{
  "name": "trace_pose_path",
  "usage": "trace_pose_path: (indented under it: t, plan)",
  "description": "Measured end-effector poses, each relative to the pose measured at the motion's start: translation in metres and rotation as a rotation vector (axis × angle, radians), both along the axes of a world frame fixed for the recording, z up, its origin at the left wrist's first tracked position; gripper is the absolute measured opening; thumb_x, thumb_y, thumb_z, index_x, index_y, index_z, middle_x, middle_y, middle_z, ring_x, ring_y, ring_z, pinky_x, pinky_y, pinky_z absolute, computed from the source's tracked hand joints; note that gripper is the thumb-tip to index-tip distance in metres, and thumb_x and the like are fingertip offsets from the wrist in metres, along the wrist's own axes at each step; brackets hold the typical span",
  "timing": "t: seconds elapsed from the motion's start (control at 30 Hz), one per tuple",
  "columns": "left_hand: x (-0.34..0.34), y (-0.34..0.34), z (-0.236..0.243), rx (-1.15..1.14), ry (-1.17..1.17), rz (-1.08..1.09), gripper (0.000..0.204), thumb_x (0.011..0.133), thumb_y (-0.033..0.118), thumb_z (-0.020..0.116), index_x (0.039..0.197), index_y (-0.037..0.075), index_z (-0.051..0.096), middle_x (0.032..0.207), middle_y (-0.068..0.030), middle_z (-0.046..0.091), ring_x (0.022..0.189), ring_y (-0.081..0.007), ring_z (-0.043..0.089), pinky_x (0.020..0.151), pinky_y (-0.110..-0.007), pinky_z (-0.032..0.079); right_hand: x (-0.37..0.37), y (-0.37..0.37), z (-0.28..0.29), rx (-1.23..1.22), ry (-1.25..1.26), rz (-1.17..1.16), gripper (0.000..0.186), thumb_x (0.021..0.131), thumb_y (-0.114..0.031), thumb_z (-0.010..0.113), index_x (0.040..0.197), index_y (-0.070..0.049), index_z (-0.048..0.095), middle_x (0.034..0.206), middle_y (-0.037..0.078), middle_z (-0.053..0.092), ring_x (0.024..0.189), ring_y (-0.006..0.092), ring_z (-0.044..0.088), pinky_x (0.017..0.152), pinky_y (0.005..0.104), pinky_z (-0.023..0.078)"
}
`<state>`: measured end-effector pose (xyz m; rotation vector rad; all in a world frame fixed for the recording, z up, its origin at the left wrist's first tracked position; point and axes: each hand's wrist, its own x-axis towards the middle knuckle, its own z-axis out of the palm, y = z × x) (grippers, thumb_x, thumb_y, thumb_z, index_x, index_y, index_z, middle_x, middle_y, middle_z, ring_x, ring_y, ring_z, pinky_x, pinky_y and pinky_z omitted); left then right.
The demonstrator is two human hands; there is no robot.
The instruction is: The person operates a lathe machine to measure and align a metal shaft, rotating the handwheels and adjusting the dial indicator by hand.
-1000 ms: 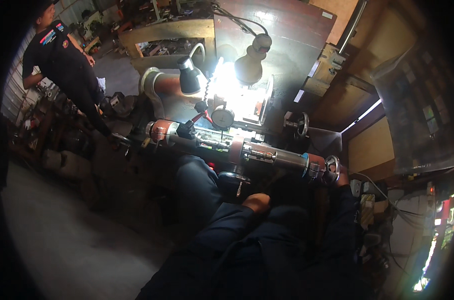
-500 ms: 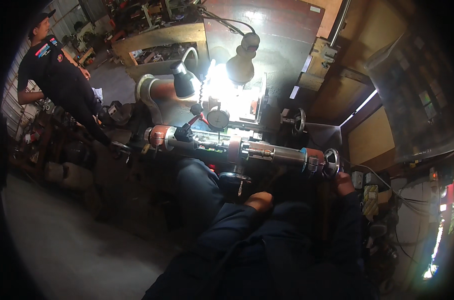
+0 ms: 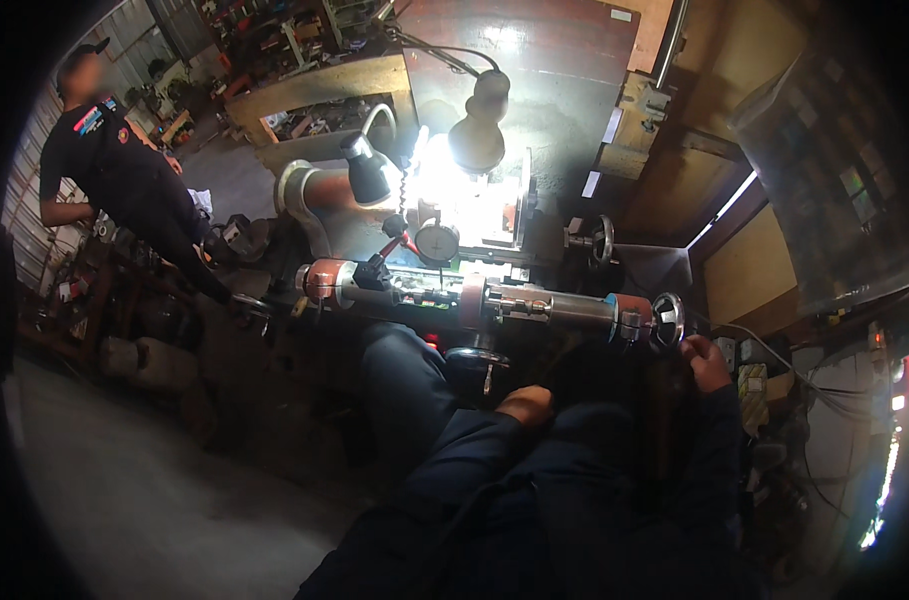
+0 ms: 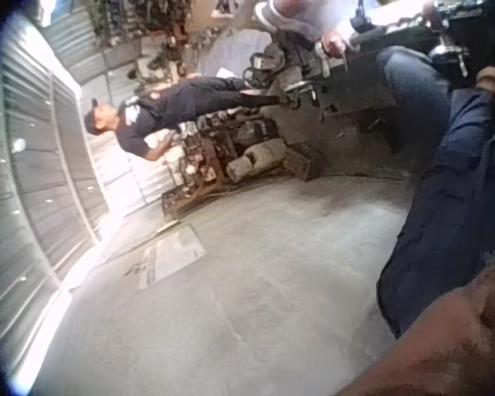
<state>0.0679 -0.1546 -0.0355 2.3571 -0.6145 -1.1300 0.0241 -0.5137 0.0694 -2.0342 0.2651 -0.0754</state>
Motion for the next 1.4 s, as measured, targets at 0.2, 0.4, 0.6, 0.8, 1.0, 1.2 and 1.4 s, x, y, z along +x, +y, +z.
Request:
trace_pose_path:
  t: [0.2, 0.4, 0.6, 0.8, 1.0, 1.2, 1.4]
  plan:
    - [0.000, 0.001, 0.001, 0.016, 0.028, 0.005, 0.032, 0.086, 0.015, 0.057, 0.111, 0.001, 0.071, 0.120, -0.0238, 0.065, 0.115, -0.0389, 0.062, 0.095, -0.047, 0.052, -0.004, 0.012, 0.021, -0.081, 0.069, 0.044, 0.018, 0.096, -0.018, 0.062, 0.102, -0.001, 0.066, 0.085, -0.002, 0.061, 0.079, 0.0085, 0.052, 0.073, 0.0270, 0.043]
    - [-0.003, 0.002, -0.006, -0.022, 0.002, 0.018, 0.031, 0.085, 0.015, 0.058, 0.109, -0.001, 0.071, 0.117, -0.0242, 0.066, 0.112, -0.0392, 0.063, 0.095, -0.047, 0.052, 0.007, 0.008, 0.024, 0.077, -0.036, 0.001, 0.018, 0.098, -0.020, 0.062, 0.099, -0.002, 0.066, 0.082, -0.002, 0.062, 0.076, 0.0064, 0.052, 0.069, 0.0240, 0.041]
    - [-0.004, 0.000, -0.012, -0.052, -0.045, 0.001, 0.030, 0.085, 0.016, 0.057, 0.104, -0.001, 0.071, 0.115, -0.0237, 0.067, 0.110, -0.0398, 0.064, 0.094, -0.047, 0.052, 0.023, 0.012, 0.025, 0.168, -0.080, -0.113, 0.018, 0.099, -0.023, 0.062, 0.098, -0.006, 0.066, 0.080, -0.004, 0.061, 0.073, 0.0035, 0.052, 0.067, 0.0223, 0.042]
    - [-0.005, -0.011, -0.030, -0.122, -0.178, 0.019, 0.027, 0.089, 0.018, 0.055, 0.100, 0.001, 0.072, 0.106, -0.0218, 0.070, 0.100, -0.0398, 0.068, 0.085, -0.048, 0.055, 0.027, 0.012, 0.025, -0.120, -0.107, -0.185, 0.025, 0.100, -0.029, 0.059, 0.104, -0.005, 0.066, 0.088, 0.005, 0.067, 0.083, 0.0147, 0.061, 0.078, 0.0303, 0.049]
    - [-0.016, -0.018, -0.043, -0.771, -0.417, 0.188, 0.007, 0.083, 0.011, 0.062, 0.087, 0.009, 0.068, 0.089, -0.0131, 0.066, 0.087, -0.0327, 0.066, 0.079, -0.040, 0.053, 0.034, 0.036, 0.024, -0.338, -0.213, -0.329, 0.032, 0.103, -0.026, 0.055, 0.124, -0.003, 0.058, 0.107, 0.009, 0.064, 0.098, 0.0176, 0.060, 0.092, 0.0308, 0.046]
    - [-0.017, 0.005, 0.032, -1.015, -0.439, 0.251, 0.008, 0.090, 0.007, 0.062, 0.094, 0.000, 0.061, 0.087, -0.0146, 0.059, 0.087, -0.0340, 0.061, 0.076, -0.039, 0.049, 0.013, 0.153, 0.029, -0.619, -0.804, -0.179, 0.017, 0.099, -0.011, 0.052, 0.109, 0.000, 0.060, 0.097, 0.017, 0.062, 0.092, 0.0335, 0.061, 0.084, 0.0380, 0.047]
    - [-0.017, 0.026, 0.070, -1.174, -0.400, 0.621, 0.014, 0.093, 0.005, 0.065, 0.106, 0.000, 0.064, 0.095, -0.0097, 0.064, 0.089, -0.0198, 0.064, 0.080, -0.030, 0.050, -0.006, 0.228, 0.033, -0.157, -0.376, 0.503, 0.036, 0.098, -0.021, 0.051, 0.127, -0.002, 0.057, 0.114, 0.024, 0.064, 0.103, 0.0434, 0.062, 0.089, 0.0464, 0.050]
